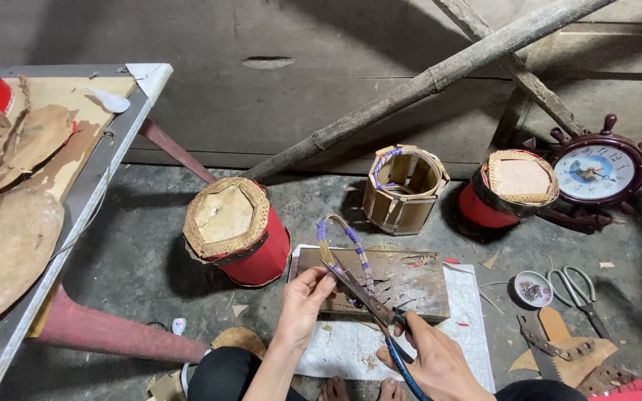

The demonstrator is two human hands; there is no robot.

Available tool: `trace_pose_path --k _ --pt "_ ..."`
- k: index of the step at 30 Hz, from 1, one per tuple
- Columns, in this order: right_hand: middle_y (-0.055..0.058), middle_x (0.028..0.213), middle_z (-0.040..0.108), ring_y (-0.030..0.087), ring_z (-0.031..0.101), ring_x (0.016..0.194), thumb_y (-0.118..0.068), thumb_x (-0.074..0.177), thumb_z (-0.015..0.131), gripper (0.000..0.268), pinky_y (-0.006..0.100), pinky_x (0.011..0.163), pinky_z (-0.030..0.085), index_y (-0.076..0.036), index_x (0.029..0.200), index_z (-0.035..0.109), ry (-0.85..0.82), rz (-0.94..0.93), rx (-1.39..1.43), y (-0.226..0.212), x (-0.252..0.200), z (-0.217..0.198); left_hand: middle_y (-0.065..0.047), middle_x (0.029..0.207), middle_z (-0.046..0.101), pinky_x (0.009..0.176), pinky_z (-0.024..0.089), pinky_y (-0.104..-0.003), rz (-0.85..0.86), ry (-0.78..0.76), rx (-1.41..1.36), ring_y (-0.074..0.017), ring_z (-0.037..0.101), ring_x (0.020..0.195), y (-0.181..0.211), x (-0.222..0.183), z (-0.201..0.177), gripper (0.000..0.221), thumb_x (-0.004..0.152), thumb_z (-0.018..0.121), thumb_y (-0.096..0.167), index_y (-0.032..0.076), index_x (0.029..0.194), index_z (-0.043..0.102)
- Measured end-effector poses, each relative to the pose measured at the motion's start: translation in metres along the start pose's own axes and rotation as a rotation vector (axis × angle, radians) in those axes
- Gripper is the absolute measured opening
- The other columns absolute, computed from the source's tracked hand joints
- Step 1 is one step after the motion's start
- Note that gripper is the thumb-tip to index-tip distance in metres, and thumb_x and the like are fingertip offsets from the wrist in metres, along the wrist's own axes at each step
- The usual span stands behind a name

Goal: Wrapping a small wooden hoop with purple string and cutting the excess with scissors as part of frame assembly.

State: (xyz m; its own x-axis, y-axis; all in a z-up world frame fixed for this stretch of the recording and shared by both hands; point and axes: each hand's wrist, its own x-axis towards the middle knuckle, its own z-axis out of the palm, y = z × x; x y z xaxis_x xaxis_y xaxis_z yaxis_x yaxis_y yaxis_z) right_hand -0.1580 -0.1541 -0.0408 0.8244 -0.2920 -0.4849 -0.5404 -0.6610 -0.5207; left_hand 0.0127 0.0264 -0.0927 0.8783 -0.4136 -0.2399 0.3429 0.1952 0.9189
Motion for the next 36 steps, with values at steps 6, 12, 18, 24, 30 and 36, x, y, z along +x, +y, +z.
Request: trace_pose_path --k 6,12,18,24,30,36 --pt "-0.001 0.094 0.070 0.026 0.066 0.090 -0.071 0.085 0.066 0.052 0.038 0.078 0.049 -0.025 0.102 0.047 0.059 -0.005 -0.040 0.002 0.002 0.011 -0.006 0.094 0.076 0.078 0.056 -0.028 0.020 0.025 0.036 -0.0126 0.064 0.085 -0.002 -0.006 0.013 0.022 0.091 0.075 0.010 -0.001 0.110 0.077" --pt "-0.008 0.087 0.071 0.024 0.069 0.081 -0.075 0.081 0.069 0.054 0.040 0.070 0.050 -0.026 0.095 0.053 0.154 -0.059 -0.067 0.007 0.005 0.021 -0.003 0.088 0.075 0.080 0.048 -0.025 0.072 0.117 0.111 -0.0103 0.061 0.083 0.009 -0.014 0.021 0.014 0.091 0.076 0.016 0.002 0.096 0.078" --pt "-0.005 0.078 0.068 0.024 0.068 0.075 -0.076 0.079 0.073 0.058 0.039 0.067 0.048 -0.024 0.086 0.050 0.179 -0.070 -0.059 0.010 0.009 0.029 -0.004 0.093 0.077 0.085 0.052 -0.027 0.034 0.184 0.061 -0.0130 0.065 0.089 0.007 -0.016 0.025 0.020 0.088 0.078 0.017 0.002 0.100 0.078" --pt "-0.001 0.074 0.066 0.029 0.065 0.072 -0.079 0.077 0.075 0.063 0.044 0.065 0.047 -0.022 0.085 0.050 0.261 -0.105 -0.073 0.020 0.012 0.037 -0.005 0.099 0.076 0.092 0.051 -0.029 -0.027 0.276 0.035 -0.0141 0.065 0.095 0.007 -0.015 0.030 0.031 0.083 0.082 0.019 0.001 0.109 0.078" --pt "-0.003 0.078 0.070 0.027 0.069 0.077 -0.078 0.076 0.075 0.060 0.042 0.068 0.049 -0.024 0.087 0.053 0.231 -0.083 -0.063 0.012 0.005 0.022 -0.005 0.095 0.074 0.088 0.052 -0.028 0.015 0.264 -0.009 -0.0139 0.064 0.091 0.000 -0.010 0.025 0.027 0.085 0.081 0.018 0.001 0.106 0.077" --pt "0.001 0.096 0.066 0.025 0.064 0.089 -0.074 0.089 0.058 0.053 0.035 0.075 0.046 -0.025 0.102 0.044 -0.045 0.036 -0.019 -0.002 -0.003 -0.004 -0.003 0.089 0.074 0.081 0.055 -0.028 0.183 0.266 0.095 -0.0123 0.064 0.085 0.007 -0.012 0.024 0.021 0.087 0.080 0.019 0.003 0.101 0.078"
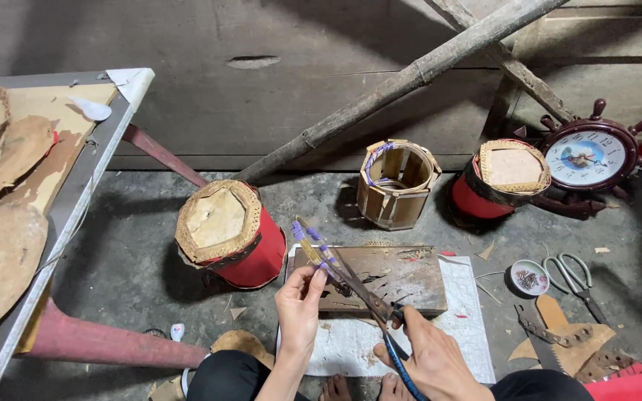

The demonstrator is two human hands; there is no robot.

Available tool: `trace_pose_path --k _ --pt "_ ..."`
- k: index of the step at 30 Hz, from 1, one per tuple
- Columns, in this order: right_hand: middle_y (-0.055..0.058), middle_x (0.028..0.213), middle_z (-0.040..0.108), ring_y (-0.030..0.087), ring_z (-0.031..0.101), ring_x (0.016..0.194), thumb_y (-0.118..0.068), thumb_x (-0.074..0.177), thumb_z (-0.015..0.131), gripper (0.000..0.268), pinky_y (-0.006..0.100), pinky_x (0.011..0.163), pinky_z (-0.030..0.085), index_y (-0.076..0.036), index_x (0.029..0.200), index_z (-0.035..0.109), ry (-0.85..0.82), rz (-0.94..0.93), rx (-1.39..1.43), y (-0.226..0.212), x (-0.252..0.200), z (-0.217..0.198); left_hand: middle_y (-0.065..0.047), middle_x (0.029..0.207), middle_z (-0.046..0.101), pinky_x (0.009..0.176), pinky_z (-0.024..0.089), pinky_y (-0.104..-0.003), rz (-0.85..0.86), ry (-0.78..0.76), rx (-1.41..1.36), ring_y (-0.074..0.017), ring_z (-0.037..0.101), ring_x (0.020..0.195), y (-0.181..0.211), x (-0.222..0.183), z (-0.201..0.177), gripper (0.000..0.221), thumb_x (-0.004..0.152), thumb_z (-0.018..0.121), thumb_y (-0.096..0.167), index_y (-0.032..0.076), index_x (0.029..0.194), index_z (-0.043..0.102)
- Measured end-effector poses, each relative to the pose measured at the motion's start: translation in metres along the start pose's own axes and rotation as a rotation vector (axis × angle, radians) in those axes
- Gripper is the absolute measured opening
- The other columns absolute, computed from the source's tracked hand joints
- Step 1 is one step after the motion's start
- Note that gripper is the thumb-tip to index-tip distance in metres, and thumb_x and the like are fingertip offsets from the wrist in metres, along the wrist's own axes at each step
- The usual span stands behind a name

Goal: Wrapping a small wooden hoop with purple string and cutting the excess with scissors as part of frame assembly.

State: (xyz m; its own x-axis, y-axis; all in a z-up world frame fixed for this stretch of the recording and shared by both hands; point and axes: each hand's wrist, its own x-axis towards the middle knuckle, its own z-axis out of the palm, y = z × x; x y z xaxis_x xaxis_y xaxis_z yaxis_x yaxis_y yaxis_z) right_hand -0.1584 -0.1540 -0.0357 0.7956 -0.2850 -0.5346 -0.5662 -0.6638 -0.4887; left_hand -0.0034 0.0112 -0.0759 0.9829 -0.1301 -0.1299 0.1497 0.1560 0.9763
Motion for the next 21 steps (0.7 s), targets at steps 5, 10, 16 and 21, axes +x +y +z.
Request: trace_pose_path --k 5,10,16,21 --pt "0.003 0.105 0.065 0.028 0.064 0.098 -0.077 0.086 0.061 0.061 0.042 0.075 0.051 -0.023 0.111 0.046 0.179 -0.139 -0.056 0.010 0.007 0.020 0.000 0.084 0.070 0.078 0.051 -0.026 0.138 -0.106 0.141 -0.0096 0.059 0.081 0.004 -0.003 -0.002 0.006 0.090 0.070 0.002 0.007 0.092 0.073" --pt "0.000 0.101 0.060 0.023 0.063 0.090 -0.080 0.083 0.062 0.071 0.042 0.066 0.051 -0.020 0.116 0.048 0.348 -0.202 -0.115 0.013 0.013 0.026 0.000 0.076 0.069 0.075 0.053 -0.028 0.056 -0.115 0.321 -0.0123 0.059 0.074 0.028 -0.012 0.001 0.005 0.085 0.068 0.005 0.009 0.083 0.070" --pt "-0.004 0.106 0.060 0.023 0.064 0.095 -0.086 0.078 0.062 0.075 0.045 0.063 0.052 -0.023 0.114 0.046 0.335 -0.112 -0.166 0.011 0.015 0.025 0.001 0.071 0.065 0.067 0.048 -0.027 0.078 -0.173 0.460 -0.0106 0.057 0.067 0.034 -0.016 0.003 0.010 0.085 0.068 0.011 0.009 0.075 0.067" --pt "-0.005 0.106 0.063 0.025 0.066 0.096 -0.086 0.075 0.064 0.074 0.046 0.065 0.052 -0.024 0.111 0.048 0.320 -0.053 -0.172 0.007 0.013 0.023 0.001 0.068 0.060 0.059 0.044 -0.027 0.178 -0.206 0.555 -0.0091 0.054 0.061 0.041 -0.019 0.005 0.016 0.084 0.066 0.011 0.009 0.068 0.063"
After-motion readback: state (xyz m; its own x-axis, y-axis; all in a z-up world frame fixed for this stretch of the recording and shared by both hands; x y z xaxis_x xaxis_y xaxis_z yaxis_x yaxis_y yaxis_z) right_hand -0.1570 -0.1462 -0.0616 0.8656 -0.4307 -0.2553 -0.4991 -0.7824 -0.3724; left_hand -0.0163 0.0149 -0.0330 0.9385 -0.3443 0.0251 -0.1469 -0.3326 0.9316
